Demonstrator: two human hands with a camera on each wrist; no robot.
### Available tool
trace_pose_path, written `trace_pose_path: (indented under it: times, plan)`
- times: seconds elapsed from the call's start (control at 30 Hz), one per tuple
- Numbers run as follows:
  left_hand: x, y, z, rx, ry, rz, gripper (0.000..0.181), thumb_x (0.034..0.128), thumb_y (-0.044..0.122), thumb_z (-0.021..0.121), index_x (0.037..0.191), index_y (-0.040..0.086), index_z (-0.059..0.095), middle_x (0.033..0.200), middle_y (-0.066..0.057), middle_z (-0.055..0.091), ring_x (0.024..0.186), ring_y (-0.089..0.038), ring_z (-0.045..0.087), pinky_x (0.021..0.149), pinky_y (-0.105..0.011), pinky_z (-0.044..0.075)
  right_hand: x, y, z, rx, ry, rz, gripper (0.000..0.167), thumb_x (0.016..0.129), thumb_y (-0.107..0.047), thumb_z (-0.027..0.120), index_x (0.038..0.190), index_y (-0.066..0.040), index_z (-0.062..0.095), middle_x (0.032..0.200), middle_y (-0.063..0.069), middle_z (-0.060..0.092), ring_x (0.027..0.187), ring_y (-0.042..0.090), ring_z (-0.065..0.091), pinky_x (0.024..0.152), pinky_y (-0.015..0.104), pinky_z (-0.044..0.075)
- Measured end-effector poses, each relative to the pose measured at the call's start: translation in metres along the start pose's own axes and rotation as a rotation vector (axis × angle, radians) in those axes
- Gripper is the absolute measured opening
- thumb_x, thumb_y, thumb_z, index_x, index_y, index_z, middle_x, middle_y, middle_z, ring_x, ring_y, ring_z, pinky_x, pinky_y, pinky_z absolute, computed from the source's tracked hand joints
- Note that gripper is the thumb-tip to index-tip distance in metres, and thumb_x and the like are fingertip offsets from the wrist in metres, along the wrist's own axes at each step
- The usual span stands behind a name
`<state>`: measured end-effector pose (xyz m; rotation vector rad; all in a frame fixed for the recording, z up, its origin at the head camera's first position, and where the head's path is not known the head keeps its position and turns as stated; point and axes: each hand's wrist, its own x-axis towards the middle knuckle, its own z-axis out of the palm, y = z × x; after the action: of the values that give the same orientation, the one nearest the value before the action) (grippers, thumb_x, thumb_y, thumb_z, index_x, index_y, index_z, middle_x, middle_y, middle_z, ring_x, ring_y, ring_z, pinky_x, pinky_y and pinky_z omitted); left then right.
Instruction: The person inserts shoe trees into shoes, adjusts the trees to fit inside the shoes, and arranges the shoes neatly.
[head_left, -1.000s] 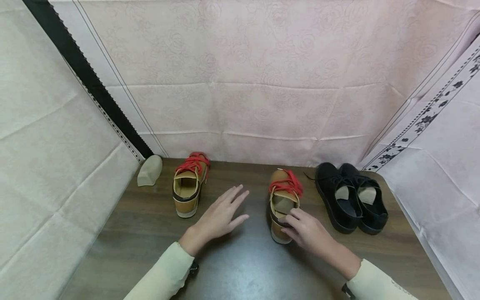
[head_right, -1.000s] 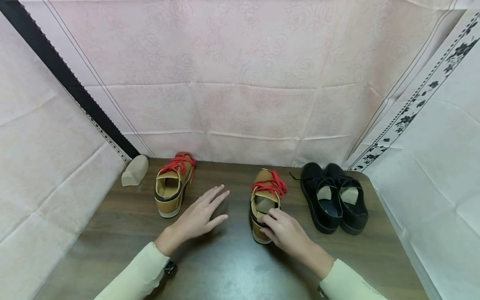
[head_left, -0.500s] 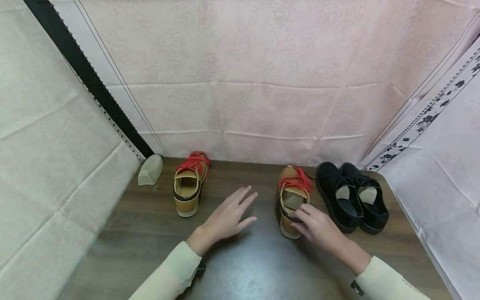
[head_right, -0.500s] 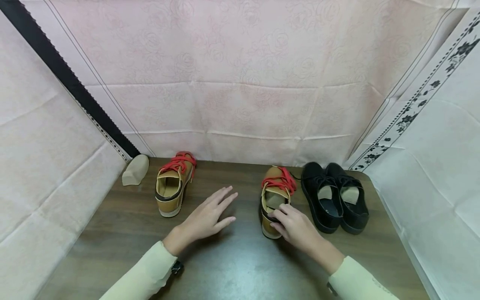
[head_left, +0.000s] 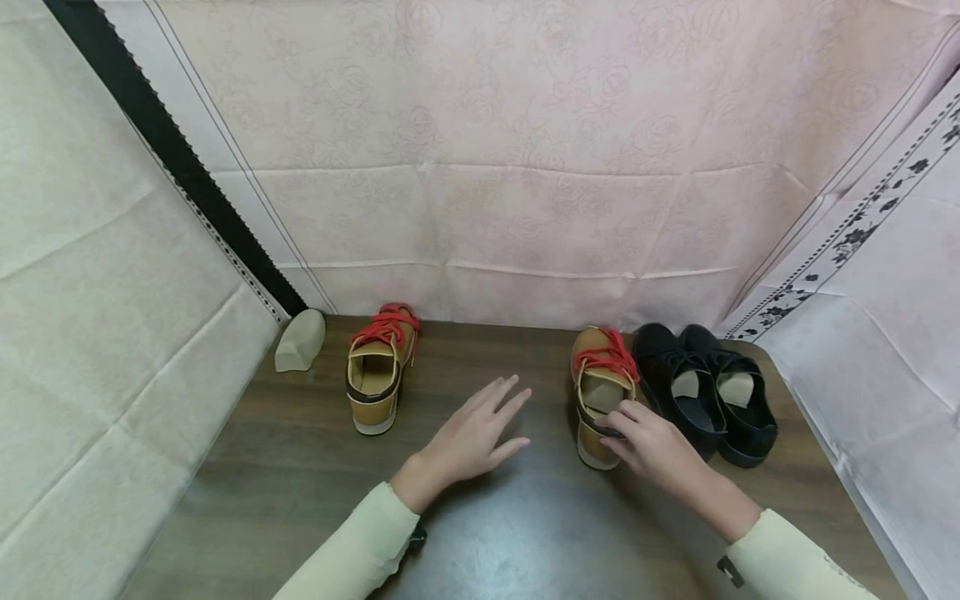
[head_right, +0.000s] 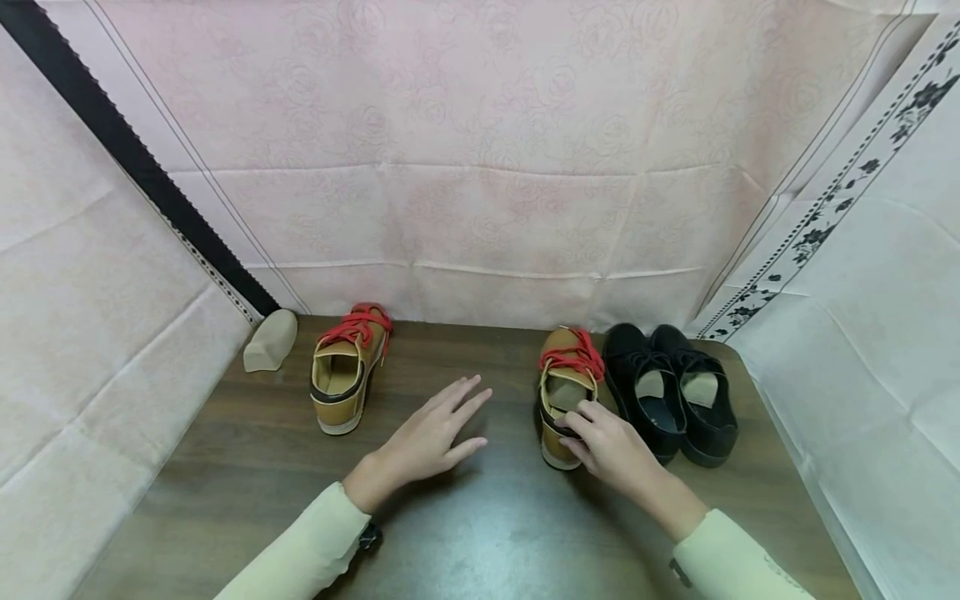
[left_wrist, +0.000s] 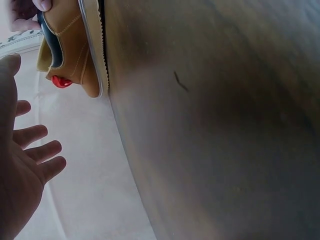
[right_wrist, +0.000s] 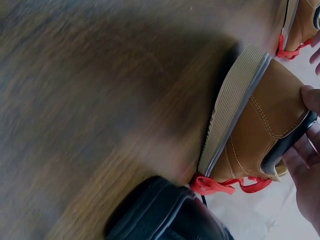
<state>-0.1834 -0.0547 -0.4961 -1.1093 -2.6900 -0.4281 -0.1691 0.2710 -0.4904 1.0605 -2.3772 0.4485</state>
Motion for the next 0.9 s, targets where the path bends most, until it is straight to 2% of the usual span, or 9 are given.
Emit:
trace_pose_path:
  times: [0.2,0.37,0.63,0.73,0.9]
  plan:
    - [0.002,0.004,0.003,0.001,-0.005,0.006,0.07,0.1033,0.051,0.057,0.159,0.013,0.039,0.164,-0.019,0.036,0.15,-0.038,0.039,0.12,-0.05,0.037,-0.003,0.009,-0.004,0.007,-0.025,0.011,0.03,0.076,-0.011,0.09,0.102,-0.013,0.075,0.095,-0.003,0.064,0.083,0.011,0.062,0.068,0.03,0.054]
    - [0.004,0.006,0.006,0.005,-0.008,0.008,0.071,0.1026,0.051,0.058,0.16,0.013,0.038,0.164,-0.02,0.036,0.15,-0.038,0.039,0.121,-0.05,0.036,-0.006,0.016,-0.005,-0.016,-0.011,0.001,0.031,0.074,-0.01,0.09,0.1,-0.013,0.075,0.093,-0.002,0.063,0.079,0.01,0.06,0.066,0.03,0.053]
    - [0.007,0.011,0.008,0.024,-0.04,0.007,0.071,0.1045,0.054,0.052,0.161,0.015,0.035,0.166,-0.018,0.033,0.151,-0.036,0.037,0.123,-0.047,0.033,-0.009,0.023,-0.01,-0.049,-0.016,0.007,0.032,0.072,-0.01,0.091,0.099,-0.014,0.075,0.092,-0.003,0.062,0.075,0.006,0.057,0.061,0.026,0.052]
    - [0.008,0.011,0.01,0.026,-0.036,0.016,0.071,0.1047,0.054,0.051,0.161,0.014,0.037,0.165,-0.018,0.034,0.15,-0.037,0.039,0.122,-0.047,0.035,-0.01,0.026,-0.011,-0.049,-0.025,0.009,0.028,0.075,-0.013,0.089,0.1,-0.013,0.075,0.092,-0.002,0.063,0.075,0.007,0.056,0.06,0.027,0.052]
    - [0.01,0.012,0.012,0.022,-0.027,0.029,0.071,0.1049,0.055,0.051,0.16,0.013,0.037,0.164,-0.02,0.036,0.149,-0.038,0.04,0.12,-0.049,0.037,-0.012,0.03,-0.013,-0.043,-0.008,-0.015,0.028,0.075,-0.011,0.089,0.099,-0.013,0.075,0.092,-0.001,0.063,0.075,0.008,0.057,0.06,0.028,0.051]
